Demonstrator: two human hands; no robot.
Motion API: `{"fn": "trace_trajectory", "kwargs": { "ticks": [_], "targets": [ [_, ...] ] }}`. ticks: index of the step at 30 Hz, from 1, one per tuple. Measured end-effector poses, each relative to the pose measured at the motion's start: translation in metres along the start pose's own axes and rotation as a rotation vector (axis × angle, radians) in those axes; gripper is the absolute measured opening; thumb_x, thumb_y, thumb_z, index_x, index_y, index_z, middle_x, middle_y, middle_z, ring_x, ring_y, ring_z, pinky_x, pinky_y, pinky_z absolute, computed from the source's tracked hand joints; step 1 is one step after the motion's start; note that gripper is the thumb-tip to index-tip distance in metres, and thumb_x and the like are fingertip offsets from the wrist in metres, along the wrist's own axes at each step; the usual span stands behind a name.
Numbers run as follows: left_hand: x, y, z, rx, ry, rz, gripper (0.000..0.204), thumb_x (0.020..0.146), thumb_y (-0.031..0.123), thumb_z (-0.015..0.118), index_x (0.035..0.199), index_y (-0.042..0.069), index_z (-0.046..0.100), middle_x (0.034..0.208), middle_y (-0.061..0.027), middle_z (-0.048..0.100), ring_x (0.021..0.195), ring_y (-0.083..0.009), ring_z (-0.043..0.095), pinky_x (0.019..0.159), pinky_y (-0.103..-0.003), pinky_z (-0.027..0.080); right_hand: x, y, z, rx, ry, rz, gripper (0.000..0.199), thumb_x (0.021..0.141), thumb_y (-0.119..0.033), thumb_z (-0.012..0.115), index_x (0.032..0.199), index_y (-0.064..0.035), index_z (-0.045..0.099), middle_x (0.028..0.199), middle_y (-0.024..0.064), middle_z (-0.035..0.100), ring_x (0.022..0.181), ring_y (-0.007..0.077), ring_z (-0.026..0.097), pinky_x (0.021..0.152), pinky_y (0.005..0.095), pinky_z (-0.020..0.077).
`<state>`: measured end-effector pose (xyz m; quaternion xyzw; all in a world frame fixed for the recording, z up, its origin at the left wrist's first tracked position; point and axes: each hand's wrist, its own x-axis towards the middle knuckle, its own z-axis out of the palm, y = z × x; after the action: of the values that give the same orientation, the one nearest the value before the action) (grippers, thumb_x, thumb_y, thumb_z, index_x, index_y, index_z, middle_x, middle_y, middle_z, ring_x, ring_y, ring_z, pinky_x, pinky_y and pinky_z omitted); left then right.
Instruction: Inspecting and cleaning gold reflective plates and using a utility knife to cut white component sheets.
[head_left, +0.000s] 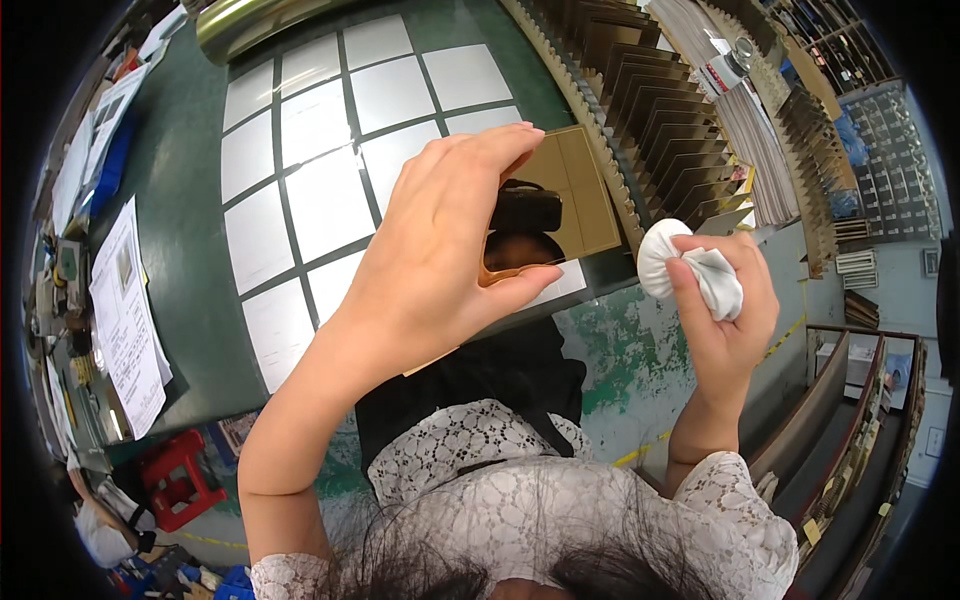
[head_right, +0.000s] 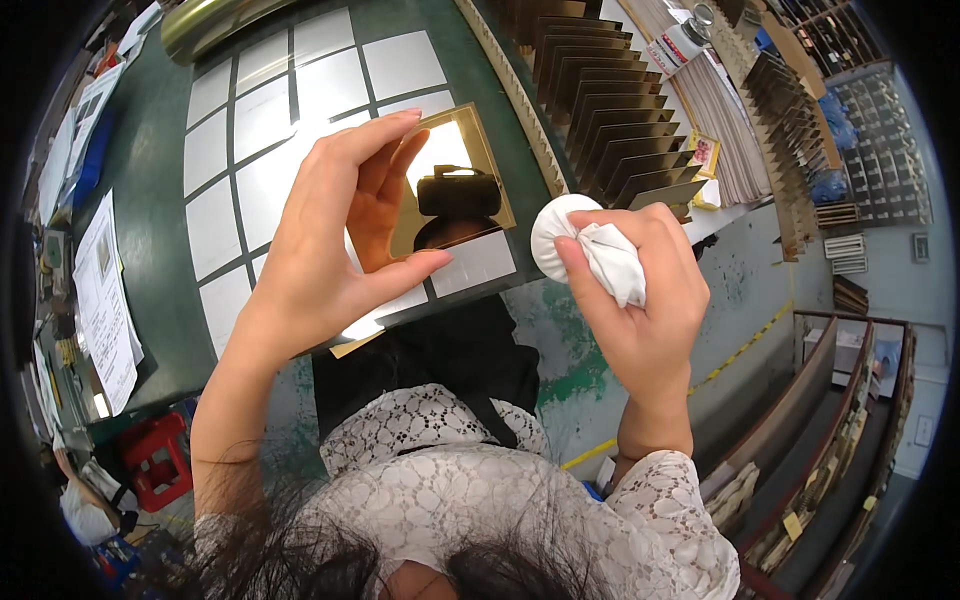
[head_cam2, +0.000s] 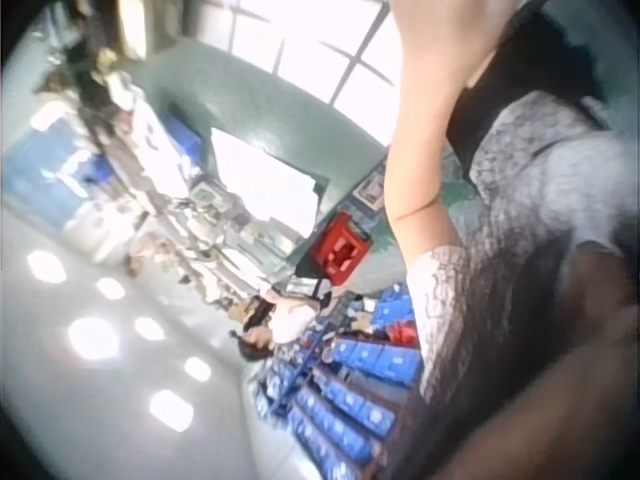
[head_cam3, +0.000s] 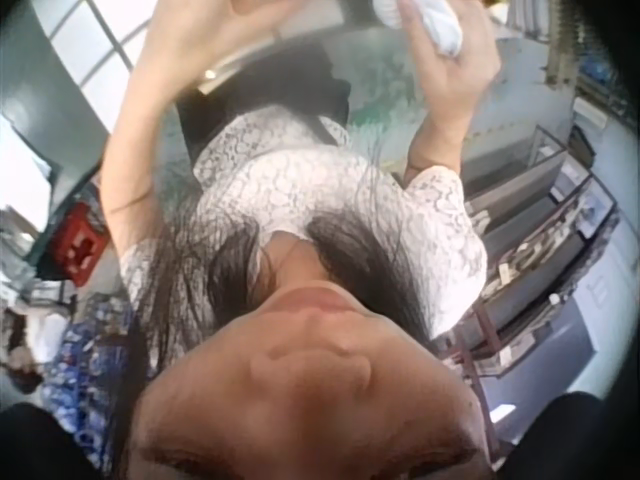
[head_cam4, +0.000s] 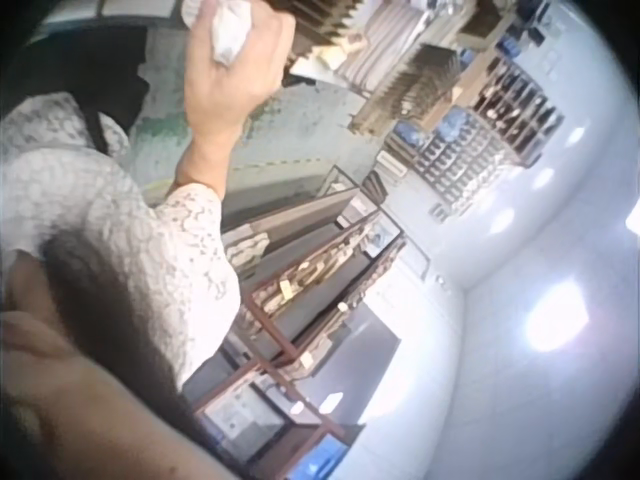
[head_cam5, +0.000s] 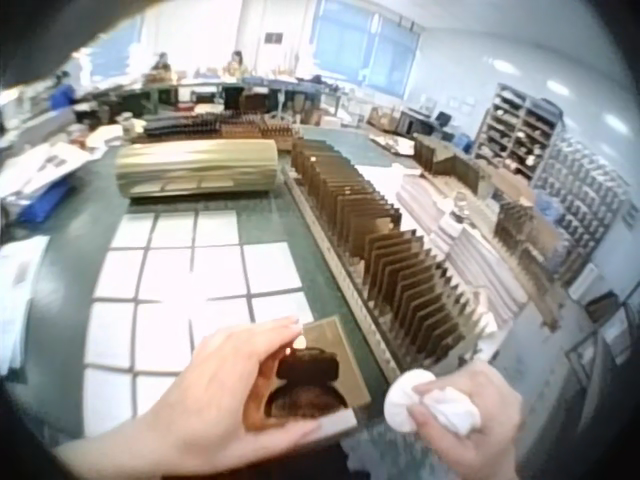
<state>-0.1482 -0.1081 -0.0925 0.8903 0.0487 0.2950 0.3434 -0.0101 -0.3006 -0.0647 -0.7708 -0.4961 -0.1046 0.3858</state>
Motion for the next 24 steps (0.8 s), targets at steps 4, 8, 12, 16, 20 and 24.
{"fn": "trace_trajectory", "kwargs": {
  "ticks": [4, 8, 12, 16, 20, 24],
  "targets": [
    [0.0, -0.001, -0.004, -0.016, -0.012, -0.035, 0.08, 0.06, 0.005, 0.082, 0.13, 0.005, 0.044, 0.121, -0.0116, 0.051, 0.11, -0.0271, 0.051, 0.095, -0.034, 0.041, 0.001, -0.002, 0.002, 0.002, -0.005, -0.017, 0.018, 0.073, -0.001, 0.075, 0.087, -0.0005, 0.063, 0.074, 0.0075, 0.056, 0.063, 0.0165, 0.051, 0.055, 0.0255, 0.0406],
    [-0.002, -0.002, -0.007, -0.003, 0.008, -0.03, 0.08, 0.06, 0.006, 0.082, 0.13, 0.005, 0.044, 0.121, -0.0115, 0.052, 0.111, -0.0265, 0.051, 0.095, -0.034, 0.041, 0.001, -0.004, 0.004, 0.024, 0.001, -0.012, 0.019, 0.073, -0.001, 0.075, 0.087, -0.0005, 0.063, 0.074, 0.0077, 0.057, 0.063, 0.0162, 0.051, 0.055, 0.0255, 0.0407],
    [-0.002, -0.002, -0.008, 0.025, 0.014, -0.022, 0.079, 0.061, 0.006, 0.082, 0.13, 0.005, 0.045, 0.121, -0.0114, 0.051, 0.111, -0.0263, 0.051, 0.096, -0.034, 0.04, 0.001, -0.005, 0.005, 0.033, -0.002, -0.029, 0.019, 0.073, -0.001, 0.075, 0.087, -0.0002, 0.063, 0.075, 0.0078, 0.058, 0.063, 0.0161, 0.051, 0.055, 0.0257, 0.0412],
    [-0.002, -0.003, -0.006, 0.004, 0.02, -0.004, 0.079, 0.061, 0.005, 0.082, 0.13, 0.003, 0.044, 0.122, -0.0117, 0.051, 0.111, -0.0263, 0.051, 0.096, -0.034, 0.04, 0.001, -0.006, 0.006, 0.023, -0.005, -0.043, 0.019, 0.073, -0.001, 0.076, 0.087, 0.0, 0.063, 0.075, 0.0079, 0.059, 0.063, 0.0164, 0.052, 0.055, 0.0258, 0.0417],
    [-0.002, -0.001, -0.004, -0.018, 0.012, 0.012, 0.079, 0.061, 0.002, 0.081, 0.13, 0.003, 0.043, 0.122, -0.0118, 0.051, 0.111, -0.0265, 0.051, 0.096, -0.034, 0.04, 0.0, -0.006, 0.009, 0.032, -0.019, -0.043, 0.02, 0.072, -0.002, 0.076, 0.087, 0.0, 0.063, 0.075, 0.0081, 0.06, 0.063, 0.017, 0.054, 0.056, 0.0259, 0.0428],
    [-0.003, 0.002, -0.002, 0.001, -0.005, 0.022, 0.079, 0.06, 0.0, 0.081, 0.13, 0.002, 0.043, 0.122, -0.0122, 0.051, 0.111, -0.0274, 0.05, 0.096, -0.035, 0.041, -0.001, -0.007, 0.013, 0.062, -0.019, -0.049, 0.021, 0.072, -0.003, 0.077, 0.088, -0.0001, 0.063, 0.075, 0.0083, 0.06, 0.063, 0.0183, 0.055, 0.056, 0.0262, 0.0438]
  ]
}}
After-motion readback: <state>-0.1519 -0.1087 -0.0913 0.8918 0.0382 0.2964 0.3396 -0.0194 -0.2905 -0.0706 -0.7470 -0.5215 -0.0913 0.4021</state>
